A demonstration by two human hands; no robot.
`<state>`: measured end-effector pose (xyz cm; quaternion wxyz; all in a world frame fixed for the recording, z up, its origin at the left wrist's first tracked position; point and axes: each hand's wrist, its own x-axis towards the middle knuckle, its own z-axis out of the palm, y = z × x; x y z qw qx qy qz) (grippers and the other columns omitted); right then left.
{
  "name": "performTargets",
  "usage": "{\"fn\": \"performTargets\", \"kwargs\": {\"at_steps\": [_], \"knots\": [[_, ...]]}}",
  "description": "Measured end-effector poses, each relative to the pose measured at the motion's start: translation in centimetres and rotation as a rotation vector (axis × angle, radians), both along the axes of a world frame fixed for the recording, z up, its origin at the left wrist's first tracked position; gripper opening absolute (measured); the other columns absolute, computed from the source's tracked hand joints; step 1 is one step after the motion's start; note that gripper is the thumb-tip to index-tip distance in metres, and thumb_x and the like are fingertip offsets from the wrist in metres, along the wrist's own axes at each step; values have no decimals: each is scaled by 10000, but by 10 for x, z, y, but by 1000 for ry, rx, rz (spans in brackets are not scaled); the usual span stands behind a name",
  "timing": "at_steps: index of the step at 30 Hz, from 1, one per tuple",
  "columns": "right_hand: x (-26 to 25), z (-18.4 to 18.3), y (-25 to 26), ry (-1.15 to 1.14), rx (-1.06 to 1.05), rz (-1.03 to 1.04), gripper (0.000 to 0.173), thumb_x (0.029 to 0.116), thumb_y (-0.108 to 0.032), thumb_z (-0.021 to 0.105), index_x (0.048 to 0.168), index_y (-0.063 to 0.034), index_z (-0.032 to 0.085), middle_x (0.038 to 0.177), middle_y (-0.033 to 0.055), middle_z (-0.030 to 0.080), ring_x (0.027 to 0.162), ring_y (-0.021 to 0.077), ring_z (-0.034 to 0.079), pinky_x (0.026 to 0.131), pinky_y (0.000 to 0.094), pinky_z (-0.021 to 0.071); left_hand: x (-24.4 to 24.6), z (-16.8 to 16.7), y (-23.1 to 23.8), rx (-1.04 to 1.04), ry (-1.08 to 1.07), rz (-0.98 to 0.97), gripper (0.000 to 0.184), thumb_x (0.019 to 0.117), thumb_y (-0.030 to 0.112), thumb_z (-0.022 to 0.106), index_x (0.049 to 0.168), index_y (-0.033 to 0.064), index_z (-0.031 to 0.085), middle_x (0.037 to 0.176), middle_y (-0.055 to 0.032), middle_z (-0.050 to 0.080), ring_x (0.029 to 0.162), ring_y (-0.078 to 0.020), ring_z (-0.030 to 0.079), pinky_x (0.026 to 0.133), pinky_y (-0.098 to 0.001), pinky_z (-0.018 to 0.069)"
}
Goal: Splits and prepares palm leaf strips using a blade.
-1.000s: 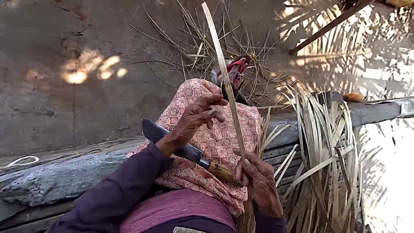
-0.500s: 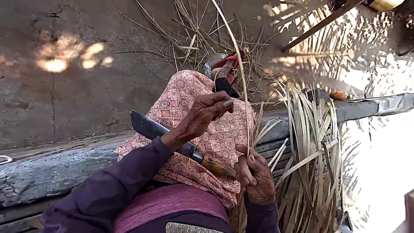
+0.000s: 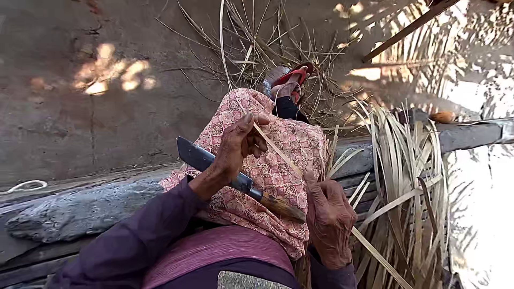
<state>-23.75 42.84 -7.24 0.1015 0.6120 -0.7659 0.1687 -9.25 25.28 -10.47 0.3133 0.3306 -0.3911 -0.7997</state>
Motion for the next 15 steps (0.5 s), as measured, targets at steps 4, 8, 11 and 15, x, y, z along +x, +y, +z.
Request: {"fn": "performTargets", "kwargs": {"at_steps": [4, 8, 11, 15], "knots": [[-1, -7, 14, -61, 4, -5, 264, 1021, -126, 560, 1146, -66, 784, 813, 135, 658, 774, 237, 629, 661, 291, 494, 4, 5, -5, -1, -78, 57, 393, 1113, 167, 259, 1055, 79, 638, 745, 58, 676, 601, -2, 628, 571, -142, 529], [7, -6, 17, -445, 107, 19, 371, 1040, -216, 526, 1222, 49, 710, 893, 141, 713, 769, 162, 662, 735, 243, 547, -3, -3, -1, -78, 0, 42, 367, 1052, 70, 293, 987, 77, 654, 750, 59, 705, 607, -16, 651, 585, -170, 564], [20, -9, 9, -801, 112, 39, 321, 1030, -130, 532, 1167, 108, 697, 760, 72, 682, 636, 39, 586, 649, 157, 507, -3, -2, 14, -102, 21, -30, 371, 1071, 77, 285, 1000, 99, 649, 799, 62, 706, 609, -3, 642, 593, -150, 558], [25, -21, 7, -997, 86, 11, 253, 1026, -84, 526, 1056, 97, 701, 669, -7, 613, 577, -41, 505, 577, 112, 440, -1, -7, 23, -103, -60, -114, 355, 1086, 89, 293, 1032, 93, 643, 776, 76, 688, 617, 6, 634, 598, -140, 547]]}}
